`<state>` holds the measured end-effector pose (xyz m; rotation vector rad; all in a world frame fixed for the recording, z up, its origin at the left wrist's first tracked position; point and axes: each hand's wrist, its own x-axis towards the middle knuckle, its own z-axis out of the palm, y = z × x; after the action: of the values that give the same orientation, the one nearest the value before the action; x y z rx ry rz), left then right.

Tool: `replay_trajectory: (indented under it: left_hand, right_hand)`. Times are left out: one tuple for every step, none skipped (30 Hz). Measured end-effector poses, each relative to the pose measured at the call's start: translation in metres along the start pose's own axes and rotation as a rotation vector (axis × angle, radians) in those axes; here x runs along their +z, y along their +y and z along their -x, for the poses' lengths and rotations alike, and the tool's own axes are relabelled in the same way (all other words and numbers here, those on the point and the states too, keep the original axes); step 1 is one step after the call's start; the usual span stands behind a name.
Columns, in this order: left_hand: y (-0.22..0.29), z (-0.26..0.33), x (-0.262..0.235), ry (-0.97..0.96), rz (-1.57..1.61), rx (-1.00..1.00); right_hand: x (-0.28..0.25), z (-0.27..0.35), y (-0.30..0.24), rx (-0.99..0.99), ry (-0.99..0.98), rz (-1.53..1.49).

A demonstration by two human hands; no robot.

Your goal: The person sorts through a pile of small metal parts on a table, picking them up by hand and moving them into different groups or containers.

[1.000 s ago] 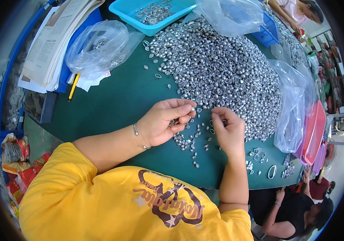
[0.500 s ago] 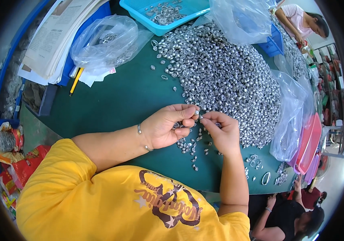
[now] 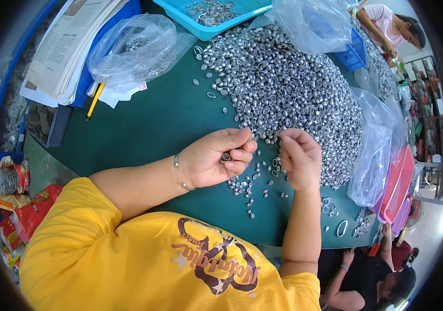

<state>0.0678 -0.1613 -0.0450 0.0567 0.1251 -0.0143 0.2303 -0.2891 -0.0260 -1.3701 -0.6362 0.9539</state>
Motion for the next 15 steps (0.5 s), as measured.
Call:
replay_trajectory:
  left_hand:
    - [0.001, 0.000, 0.001, 0.023, 0.020, 0.005]
    - [0.003, 0.000, 0.002, 0.045, 0.039, 0.009]
    - [0.005, 0.001, 0.003, 0.067, 0.061, 0.014]
    - [0.008, 0.002, 0.003, 0.075, 0.046, 0.052]
    - [0.012, 0.004, 0.002, 0.083, 0.030, 0.090]
    - [0.014, 0.004, 0.002, 0.092, 0.016, 0.128]
    - [0.017, 0.003, 0.006, 0.149, 0.050, 0.144]
    - [0.019, 0.003, 0.007, 0.167, 0.037, 0.155]
    - [0.019, 0.002, 0.008, 0.181, 0.025, 0.165]
    - [0.019, 0.002, 0.008, 0.194, 0.013, 0.175]
    - [0.017, 0.002, 0.008, 0.205, 0.001, 0.158]
    - [0.015, 0.002, 0.007, 0.216, -0.007, 0.145]
    - [0.013, 0.002, 0.006, 0.227, -0.017, 0.130]
    - [0.012, 0.003, 0.005, 0.243, -0.020, 0.127]
    - [0.010, 0.003, 0.005, 0.252, -0.023, 0.112]
  right_hand:
    - [0.011, -0.006, 0.009, -0.181, 0.071, 0.396]
    - [0.017, -0.011, 0.014, -0.362, 0.144, 0.791]
    - [0.017, -0.014, 0.010, -0.524, 0.114, 1.145]
    - [0.021, -0.013, 0.008, -0.497, 0.120, 1.224]
    - [0.026, -0.010, 0.007, -0.469, 0.126, 1.304]
    - [0.028, -0.008, 0.008, -0.438, 0.131, 1.383]
    - [0.025, -0.007, 0.009, -0.452, 0.137, 1.385]
    - [0.023, -0.007, 0.011, -0.468, 0.171, 1.332]
    - [0.020, -0.006, 0.013, -0.485, 0.205, 1.283]
    - [0.017, -0.006, 0.015, -0.501, 0.240, 1.234]
    - [0.010, -0.005, 0.021, -0.520, 0.194, 1.018]
    - [0.010, -0.003, 0.016, -0.258, 0.169, 0.574]
    - [0.010, 0.002, 0.009, 0.001, 0.140, 0.129]
    - [0.011, 0.005, 0.001, 0.257, 0.108, -0.318]
    - [0.015, 0.008, -0.005, 0.285, 0.080, -0.450]
